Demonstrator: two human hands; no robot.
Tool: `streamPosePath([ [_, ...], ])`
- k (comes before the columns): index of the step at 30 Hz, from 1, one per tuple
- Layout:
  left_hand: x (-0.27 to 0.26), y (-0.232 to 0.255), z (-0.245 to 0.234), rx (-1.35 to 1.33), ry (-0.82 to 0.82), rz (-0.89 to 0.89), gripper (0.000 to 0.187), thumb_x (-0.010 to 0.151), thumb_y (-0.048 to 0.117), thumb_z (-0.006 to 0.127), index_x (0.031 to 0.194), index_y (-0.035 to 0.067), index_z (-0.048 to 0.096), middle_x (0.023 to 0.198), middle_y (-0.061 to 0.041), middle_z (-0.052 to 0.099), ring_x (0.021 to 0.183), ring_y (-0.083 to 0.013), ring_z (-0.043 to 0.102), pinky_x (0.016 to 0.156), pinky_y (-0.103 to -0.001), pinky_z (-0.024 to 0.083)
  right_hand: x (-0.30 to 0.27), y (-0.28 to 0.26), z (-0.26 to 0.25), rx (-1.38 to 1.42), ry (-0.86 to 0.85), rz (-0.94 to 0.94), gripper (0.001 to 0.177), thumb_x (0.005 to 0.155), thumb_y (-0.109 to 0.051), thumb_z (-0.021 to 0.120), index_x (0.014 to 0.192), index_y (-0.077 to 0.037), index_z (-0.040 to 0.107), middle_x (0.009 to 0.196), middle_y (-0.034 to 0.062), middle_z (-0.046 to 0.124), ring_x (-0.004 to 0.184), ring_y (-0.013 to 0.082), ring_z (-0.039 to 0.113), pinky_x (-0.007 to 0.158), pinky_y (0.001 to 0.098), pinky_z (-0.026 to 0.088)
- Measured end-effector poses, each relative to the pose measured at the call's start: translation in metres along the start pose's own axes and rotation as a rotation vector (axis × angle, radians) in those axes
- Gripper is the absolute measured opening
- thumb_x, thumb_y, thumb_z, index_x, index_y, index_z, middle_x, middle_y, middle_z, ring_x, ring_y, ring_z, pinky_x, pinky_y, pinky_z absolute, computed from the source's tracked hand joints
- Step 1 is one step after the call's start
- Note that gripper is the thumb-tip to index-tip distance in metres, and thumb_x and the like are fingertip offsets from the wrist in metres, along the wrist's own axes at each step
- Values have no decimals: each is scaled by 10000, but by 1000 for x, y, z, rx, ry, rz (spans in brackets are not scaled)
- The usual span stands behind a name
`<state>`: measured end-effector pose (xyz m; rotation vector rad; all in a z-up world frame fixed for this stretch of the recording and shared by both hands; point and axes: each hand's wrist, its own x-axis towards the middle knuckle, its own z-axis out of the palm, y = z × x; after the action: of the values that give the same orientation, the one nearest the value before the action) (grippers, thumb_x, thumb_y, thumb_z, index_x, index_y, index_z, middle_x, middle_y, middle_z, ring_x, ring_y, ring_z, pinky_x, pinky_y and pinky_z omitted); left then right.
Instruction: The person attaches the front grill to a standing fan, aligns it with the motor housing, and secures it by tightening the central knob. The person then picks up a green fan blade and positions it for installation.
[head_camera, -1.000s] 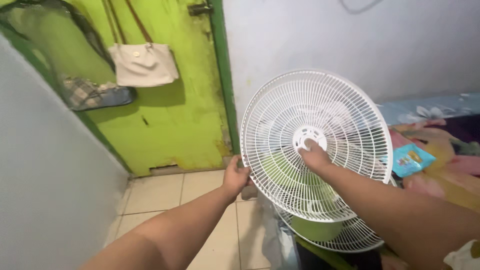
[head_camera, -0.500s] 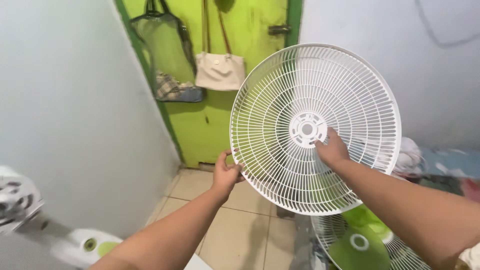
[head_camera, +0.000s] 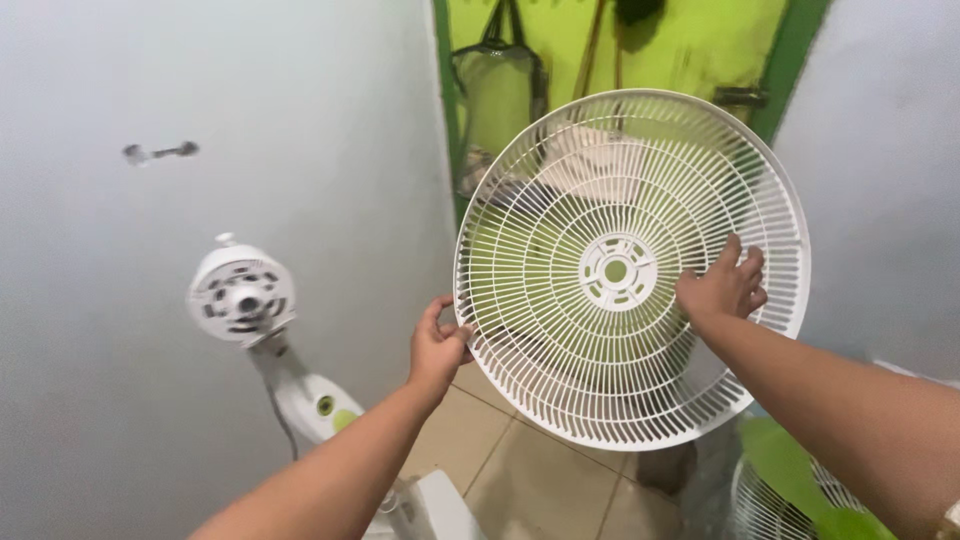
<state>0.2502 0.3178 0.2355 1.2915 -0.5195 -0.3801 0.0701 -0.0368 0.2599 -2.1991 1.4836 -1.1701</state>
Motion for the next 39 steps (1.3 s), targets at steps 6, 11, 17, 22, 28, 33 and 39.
streamPosePath([
  [6, -41, 21, -40, 42, 122, 50, 501, 898, -45, 566, 1377, 96, 525, 942, -141, 766, 767, -186, 736, 628, -344, 630, -16, -59, 21, 129, -161, -15, 935, 818, -275, 728, 1613, -149, 252, 1624, 186, 211, 1466, 416, 261, 1118, 617, 286],
  [11, -62, 33, -75, 65, 219, 63, 501, 903, -42, 579, 1384, 94, 555, 881, -144, 756, 746, -171, 721, 634, -320, 623, -21, -85, 53, 285, -175, -231, 942, 878, -333, 729, 1637, -57, 245, 1579, 277, 315, 1439, 450, 349, 1203, 561, 352],
  [17, -92, 59, -115, 43, 329, 105, 517, 897, -35, 589, 1395, 101, 550, 901, -126, 769, 753, -154, 724, 639, -314, 621, -60, -148, 29, 123, -165, -258, 916, 858, -307, 735, 1622, -136, 260, 1615, 217, 239, 1523, 395, 202, 1208, 635, 155],
  [22, -116, 83, -143, 59, 422, 156, 522, 904, -19, 593, 1407, 108, 542, 919, -117, 779, 748, -150, 729, 621, -309, 614, -78, -178, 18, 88, -115, -421, 965, 853, -316, 753, 1626, -125, 207, 1643, 219, 87, 1522, 406, 31, 1154, 681, 67],
  [28, -135, 100, -174, 65, 473, 210, 514, 909, -19, 592, 1408, 96, 555, 930, -136, 762, 754, -138, 711, 613, -289, 603, -99, -209, 23, 122, -158, -433, 991, 837, -322, 767, 1628, -135, 201, 1665, 209, 88, 1548, 400, 52, 1191, 650, 72],
  [33, -155, 115, -195, 124, 520, 177, 493, 919, -12, 576, 1403, 80, 543, 950, -139, 780, 781, -154, 737, 645, -303, 624, -105, -224, 24, 141, -99, -453, 1098, 818, -308, 790, 1655, -133, 100, 1652, 266, 54, 1523, 463, 30, 1167, 661, 54],
  [39, -176, 126, -223, 131, 542, 192, 504, 916, -13, 579, 1410, 71, 524, 944, -138, 779, 777, -158, 745, 657, -312, 641, -117, -235, 22, 194, -122, -315, 1176, 848, -310, 801, 1661, -206, -41, 1671, 279, 77, 1530, 484, 88, 1179, 685, 100],
])
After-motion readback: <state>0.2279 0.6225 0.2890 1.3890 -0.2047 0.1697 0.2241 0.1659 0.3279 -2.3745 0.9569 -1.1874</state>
